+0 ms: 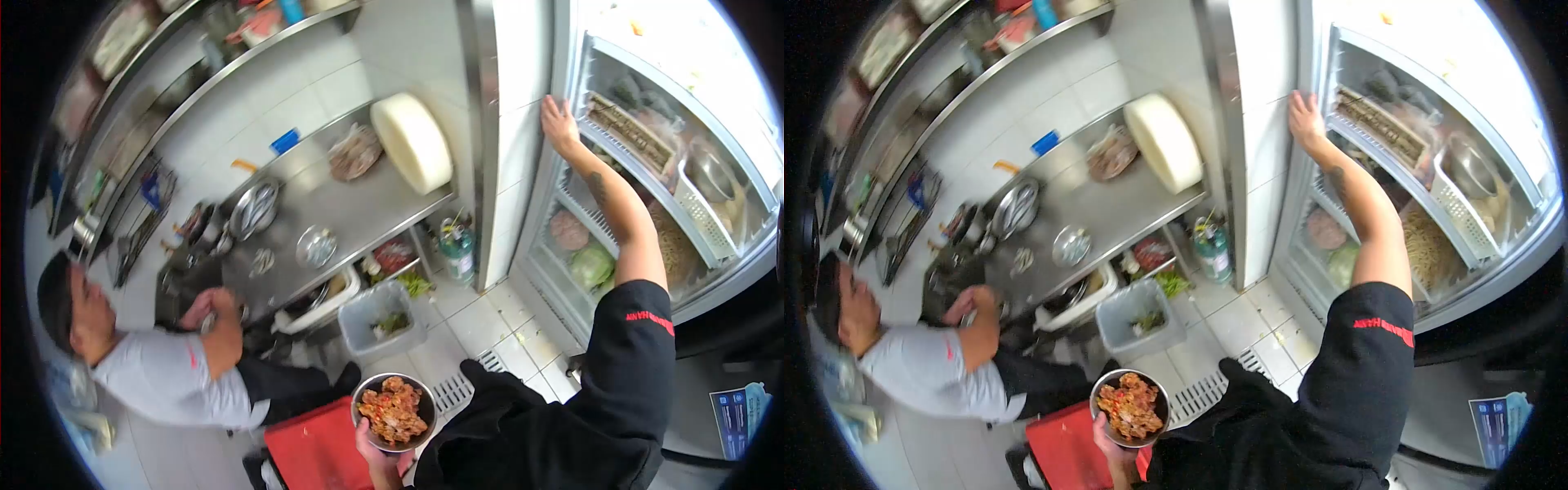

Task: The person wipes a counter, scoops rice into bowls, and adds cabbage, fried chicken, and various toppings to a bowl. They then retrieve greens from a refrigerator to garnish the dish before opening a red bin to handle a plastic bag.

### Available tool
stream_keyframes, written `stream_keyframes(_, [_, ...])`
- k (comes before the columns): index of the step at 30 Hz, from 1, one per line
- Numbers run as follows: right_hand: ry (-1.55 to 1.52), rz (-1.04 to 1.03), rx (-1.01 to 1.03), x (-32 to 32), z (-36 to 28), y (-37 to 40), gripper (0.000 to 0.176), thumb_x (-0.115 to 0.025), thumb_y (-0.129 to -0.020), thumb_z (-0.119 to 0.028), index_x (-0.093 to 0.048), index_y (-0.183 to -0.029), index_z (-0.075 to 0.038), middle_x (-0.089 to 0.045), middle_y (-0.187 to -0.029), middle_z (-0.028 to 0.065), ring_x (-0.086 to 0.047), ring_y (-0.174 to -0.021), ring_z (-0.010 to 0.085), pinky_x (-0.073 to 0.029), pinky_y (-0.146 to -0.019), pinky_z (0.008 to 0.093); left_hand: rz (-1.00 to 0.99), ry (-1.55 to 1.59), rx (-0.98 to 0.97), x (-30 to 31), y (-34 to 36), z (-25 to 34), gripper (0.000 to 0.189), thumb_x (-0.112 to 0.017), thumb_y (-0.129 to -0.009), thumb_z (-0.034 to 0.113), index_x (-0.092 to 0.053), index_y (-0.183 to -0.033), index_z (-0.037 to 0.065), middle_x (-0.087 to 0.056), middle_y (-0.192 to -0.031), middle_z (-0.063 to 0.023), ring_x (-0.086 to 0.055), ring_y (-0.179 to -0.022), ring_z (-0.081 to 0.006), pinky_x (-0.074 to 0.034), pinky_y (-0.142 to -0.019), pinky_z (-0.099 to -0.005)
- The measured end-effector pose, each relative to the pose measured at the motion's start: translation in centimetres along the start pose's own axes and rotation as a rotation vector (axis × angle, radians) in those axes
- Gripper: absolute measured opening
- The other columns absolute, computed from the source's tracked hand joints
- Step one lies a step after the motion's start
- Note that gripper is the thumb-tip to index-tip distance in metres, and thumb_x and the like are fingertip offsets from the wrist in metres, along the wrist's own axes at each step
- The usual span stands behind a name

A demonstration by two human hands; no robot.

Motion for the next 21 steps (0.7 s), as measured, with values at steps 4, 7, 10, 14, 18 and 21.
stream_keyframes(4, [0.096, -0.129, 0.061, -3.2, 1.2, -5.0, 0.028, -0.058, -0.080, -0.022, -0.069, -0.103, -0.012, -0.058, -0.115, 0.0039, -0.043, -0.115, 0.0228, -0.029, -0.097, 0.0468, -0.223, -0.022, 0.005, -7.4, -9.1, 2.6, 0.066, -0.049, -0.083, 0.040, -0.035, -0.136, 0.003, -0.046, -0.133, -0.0178, -0.048, -0.119, -0.0361, -0.041, -0.100, -0.0484])
stream_keyframes(7, [0.171, -0.168, -0.074, -5.0, -0.2, -6.4, 0.025, -0.061, -0.078, -0.023, -0.072, -0.099, -0.013, -0.062, -0.108, 0.0007, -0.046, -0.110, 0.0211, -0.034, -0.085, 0.0396, -0.301, -0.030, 0.084, -10.2, -13.4, 2.8, 0.064, -0.046, -0.084, 0.040, -0.037, -0.136, 0.004, -0.048, -0.132, -0.0170, -0.050, -0.118, -0.0356, -0.042, -0.098, -0.0474])
stream_keyframes(10, [0.015, -0.142, -0.092, -1.3, 0.4, -4.7, 0.016, -0.061, -0.078, -0.022, -0.073, -0.085, -0.016, -0.064, -0.098, -0.0013, -0.048, -0.107, 0.0192, -0.036, -0.081, 0.0334, -0.315, -0.029, 0.277, -11.9, -16.4, 1.5, 0.064, -0.047, -0.083, 0.042, -0.041, -0.134, 0.004, -0.050, -0.129, -0.0144, -0.052, -0.116, -0.0326, -0.044, -0.095, -0.0454])
stream_keyframes(14, [-0.094, -0.061, -0.074, 1.5, -1.7, -4.1, 0.010, -0.061, -0.075, -0.020, -0.070, -0.075, -0.015, -0.060, -0.091, 0.0017, -0.049, -0.099, 0.0192, -0.040, -0.077, 0.0329, -0.284, -0.163, 0.378, -11.6, -21.1, 2.8, 0.063, -0.050, -0.081, 0.041, -0.043, -0.132, 0.006, -0.051, -0.129, -0.0135, -0.052, -0.114, -0.0334, -0.044, -0.094, -0.0463])
stream_keyframes(18, [-0.345, 0.032, -0.040, 13.0, -7.6, 1.7, 0.022, -0.063, -0.073, -0.017, -0.066, -0.093, -0.009, -0.054, -0.104, 0.0066, -0.047, -0.106, 0.0232, -0.042, -0.079, 0.0341, -0.370, -0.110, 0.552, -11.5, -26.9, 4.8, 0.061, -0.048, -0.083, 0.041, -0.044, -0.132, 0.005, -0.051, -0.128, -0.0139, -0.052, -0.115, -0.0330, -0.044, -0.094, -0.0463])
stream_keyframes(21, [-1.035, 0.348, -0.068, 26.6, -7.7, 7.6, 0.022, -0.070, -0.073, -0.016, -0.066, -0.093, -0.007, -0.053, -0.104, 0.0106, -0.051, -0.102, 0.0298, -0.045, -0.085, 0.0396, -0.418, -0.207, 0.497, -10.8, -33.3, 7.3, 0.062, -0.048, -0.082, 0.040, -0.044, -0.133, 0.004, -0.051, -0.130, -0.0137, -0.051, -0.116, -0.0329, -0.042, -0.097, -0.0455])
Point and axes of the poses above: each hand's wrist, its own y-axis away from the middle knuckle, its own x-axis out of the back of the hand, z = x × y, the point moved 9 cm from there along -y, towards the middle knuckle
